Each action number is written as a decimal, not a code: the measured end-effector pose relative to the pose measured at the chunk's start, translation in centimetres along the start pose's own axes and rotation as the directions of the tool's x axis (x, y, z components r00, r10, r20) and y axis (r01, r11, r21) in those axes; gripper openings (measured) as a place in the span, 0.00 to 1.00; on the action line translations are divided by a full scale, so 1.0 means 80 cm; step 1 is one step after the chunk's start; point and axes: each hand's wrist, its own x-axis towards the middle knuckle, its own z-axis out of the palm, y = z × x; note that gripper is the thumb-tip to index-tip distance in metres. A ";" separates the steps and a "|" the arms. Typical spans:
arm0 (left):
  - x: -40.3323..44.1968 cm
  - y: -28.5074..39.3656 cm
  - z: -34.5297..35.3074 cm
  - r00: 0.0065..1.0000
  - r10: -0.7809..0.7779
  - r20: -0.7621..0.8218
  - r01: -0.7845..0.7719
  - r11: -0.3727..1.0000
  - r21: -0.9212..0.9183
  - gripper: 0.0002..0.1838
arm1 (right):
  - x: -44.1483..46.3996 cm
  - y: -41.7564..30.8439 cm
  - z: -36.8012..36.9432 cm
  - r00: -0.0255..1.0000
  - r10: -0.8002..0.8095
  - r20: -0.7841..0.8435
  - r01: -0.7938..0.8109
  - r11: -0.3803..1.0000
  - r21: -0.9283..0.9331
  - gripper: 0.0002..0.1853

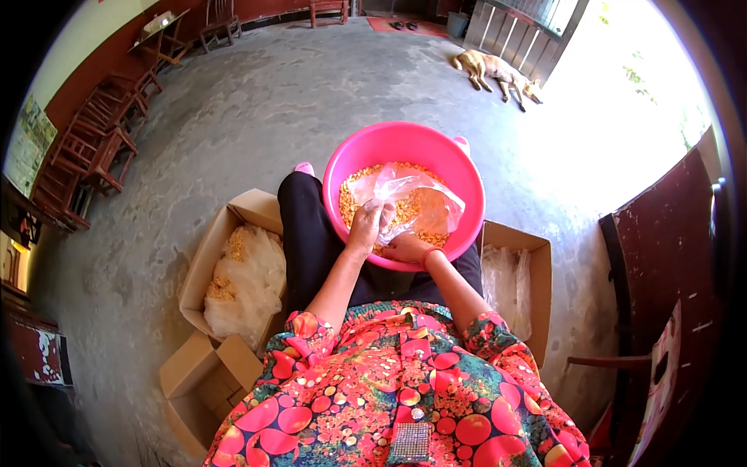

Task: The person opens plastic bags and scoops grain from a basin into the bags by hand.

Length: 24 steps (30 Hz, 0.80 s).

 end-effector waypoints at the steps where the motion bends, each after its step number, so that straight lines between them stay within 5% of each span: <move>1: 0.000 0.001 0.000 1.000 -0.004 0.009 0.004 1.000 -0.004 0.12 | 0.001 0.004 -0.001 0.998 -0.002 0.062 0.004 1.000 -0.029 0.23; 5: -0.001 0.000 0.000 1.000 0.016 0.006 -0.016 1.000 -0.005 0.12 | -0.010 0.009 -0.013 1.000 0.002 0.027 -0.008 0.976 0.217 0.18; 7: 0.000 0.000 0.000 1.000 0.016 0.007 -0.016 1.000 -0.008 0.12 | -0.013 0.013 -0.017 0.978 0.117 0.171 -0.207 0.571 0.795 0.12; 8: 0.000 0.000 0.000 1.000 0.015 0.007 -0.015 1.000 -0.008 0.12 | -0.016 0.016 -0.019 0.978 0.118 0.171 -0.208 0.570 0.795 0.12; 10: -0.002 0.003 0.001 1.000 0.011 0.025 -0.010 1.000 -0.022 0.11 | -0.028 0.007 -0.029 0.996 0.061 0.068 -0.080 0.227 0.971 0.09; 14: -0.003 0.005 0.002 0.999 -0.006 0.038 0.006 1.000 -0.007 0.11 | -0.037 0.015 -0.034 0.987 0.152 0.046 -0.040 -0.045 0.998 0.09; 22: -0.001 0.003 0.001 0.999 0.040 0.027 -0.040 0.999 0.008 0.12 | -0.014 0.051 -0.024 0.939 0.334 -0.085 0.097 -0.019 0.995 0.08; 24: -0.002 0.003 0.001 0.999 0.038 0.034 -0.038 0.999 -0.002 0.12 | -0.007 0.053 -0.026 0.878 0.419 -0.232 0.232 0.051 0.971 0.09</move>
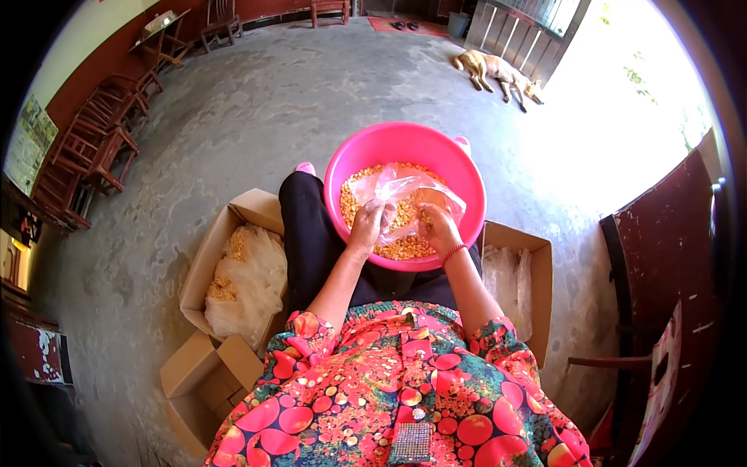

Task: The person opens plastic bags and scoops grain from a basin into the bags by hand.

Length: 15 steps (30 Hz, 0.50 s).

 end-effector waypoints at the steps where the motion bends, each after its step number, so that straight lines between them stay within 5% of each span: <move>1: 0.000 0.001 0.000 1.000 -0.002 0.007 0.002 1.000 -0.009 0.12 | 0.005 -0.003 0.003 1.000 0.001 0.001 -0.001 1.000 -0.001 0.09; 4: -0.001 0.004 0.002 1.000 0.007 0.010 -0.007 1.000 0.018 0.11 | 0.011 -0.009 0.018 0.987 -0.070 0.142 0.045 0.984 0.173 0.11; 9: -0.004 0.006 0.001 0.999 -0.045 0.011 0.045 0.999 -0.003 0.11 | -0.024 -0.023 0.041 0.981 -0.171 0.096 0.196 0.890 -0.413 0.15; 13: -0.001 0.002 0.000 1.000 -0.010 0.002 0.010 1.000 0.010 0.11 | -0.023 -0.017 0.013 0.991 0.021 0.134 0.021 0.953 -0.304 0.13; 15: 0.001 -0.001 -0.001 1.000 -0.010 -0.010 0.010 1.000 0.006 0.11 | -0.019 -0.010 -0.003 0.980 0.084 0.183 0.030 0.838 -0.545 0.12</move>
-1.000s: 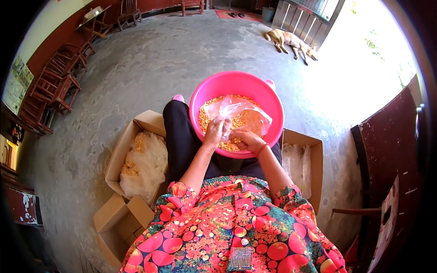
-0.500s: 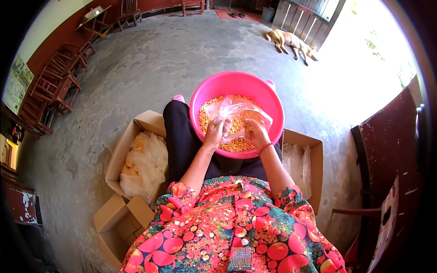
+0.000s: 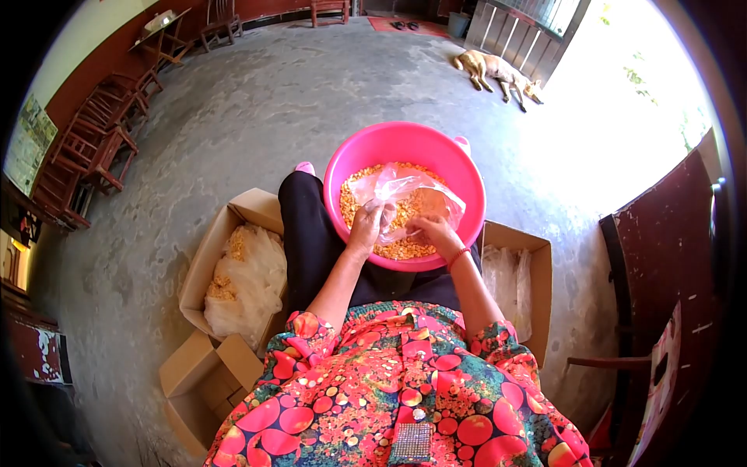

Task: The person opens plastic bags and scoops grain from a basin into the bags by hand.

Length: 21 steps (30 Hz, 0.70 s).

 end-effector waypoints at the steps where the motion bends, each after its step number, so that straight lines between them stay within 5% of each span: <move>1: 0.001 -0.001 0.000 1.000 0.001 -0.012 -0.001 1.000 -0.003 0.11 | 0.000 0.005 0.001 1.000 0.000 -0.001 0.000 1.000 0.001 0.12; 3: 0.001 -0.002 -0.001 1.000 0.007 -0.002 -0.007 1.000 -0.006 0.11 | 0.001 0.012 0.005 1.000 0.000 -0.009 -0.005 0.837 -0.547 0.13; 4: 0.001 -0.002 -0.002 1.000 0.013 0.006 -0.013 1.000 -0.009 0.11 | 0.009 0.022 0.004 0.978 -0.185 0.100 0.184 0.518 -0.835 0.13; 11: 0.001 -0.003 0.000 1.000 -0.002 -0.017 0.002 1.000 -0.020 0.12 | 0.017 0.028 0.025 0.999 0.032 0.040 0.035 0.137 -0.990 0.16; 17: 0.000 -0.001 0.001 1.000 -0.005 -0.002 0.005 1.000 -0.023 0.11 | 0.020 0.013 0.049 0.989 0.146 0.000 -0.027 0.189 -0.982 0.20; 21: 0.004 -0.007 -0.001 1.000 -0.001 -0.006 0.001 1.000 -0.022 0.11 | 0.038 0.042 0.050 0.996 -0.020 0.083 0.085 0.331 -0.940 0.20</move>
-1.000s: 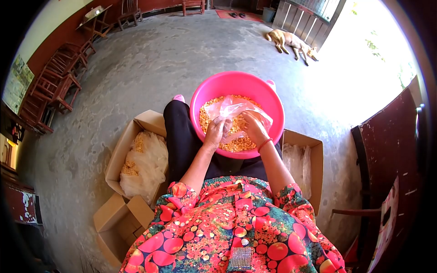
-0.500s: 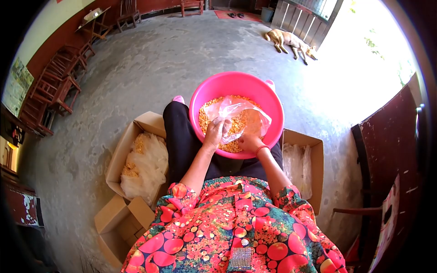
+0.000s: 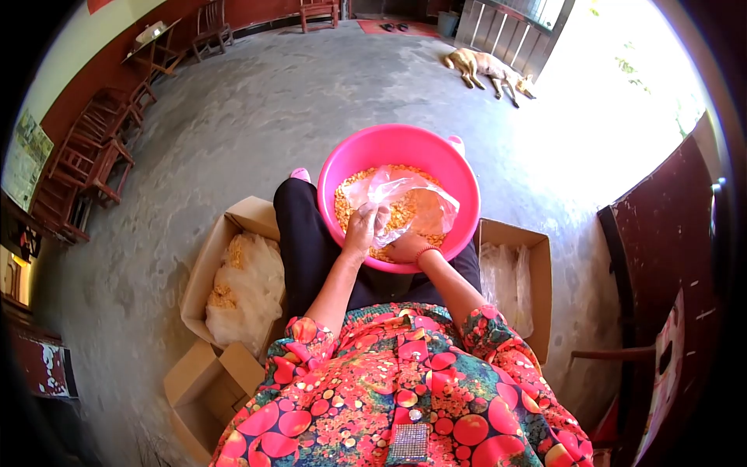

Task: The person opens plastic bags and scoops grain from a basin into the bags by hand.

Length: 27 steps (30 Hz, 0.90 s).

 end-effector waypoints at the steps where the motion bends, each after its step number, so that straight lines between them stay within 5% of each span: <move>1: 0.000 0.000 0.001 1.000 0.006 -0.018 -0.006 1.000 0.007 0.11 | -0.002 -0.001 -0.002 1.000 0.002 0.000 -0.002 1.000 0.001 0.20; 6: -0.002 0.003 0.001 1.000 -0.003 -0.002 0.003 1.000 -0.002 0.11 | -0.010 -0.002 -0.011 0.976 -0.215 0.042 0.212 0.976 0.053 0.19; 10: -0.002 0.003 0.000 1.000 -0.021 0.005 0.021 1.000 -0.007 0.11 | -0.013 0.002 -0.025 0.970 -0.224 0.093 0.194 0.947 0.257 0.18; 12: -0.001 0.001 0.000 1.000 -0.007 0.003 0.007 1.000 -0.009 0.11 | -0.021 0.002 -0.037 0.965 -0.128 0.228 -0.050 0.765 0.643 0.17; 14: -0.001 0.001 0.000 1.000 0.008 0.003 -0.008 1.000 -0.011 0.11 | -0.043 -0.010 -0.058 0.986 -0.135 0.100 0.036 0.750 0.660 0.15; 16: -0.002 0.003 0.000 1.000 -0.014 -0.004 0.014 1.000 0.016 0.11 | -0.053 -0.016 -0.071 0.976 -0.115 0.186 -0.124 0.409 0.904 0.12; 20: -0.003 0.006 0.000 1.000 -0.010 0.005 0.010 1.000 0.014 0.11 | -0.045 -0.006 -0.063 0.964 -0.183 0.194 -0.145 0.250 0.957 0.10; 27: -0.003 0.004 0.001 1.000 -0.028 -0.010 0.028 1.000 0.009 0.11 | -0.034 0.020 -0.052 1.000 0.016 -0.013 0.014 -0.020 1.000 0.10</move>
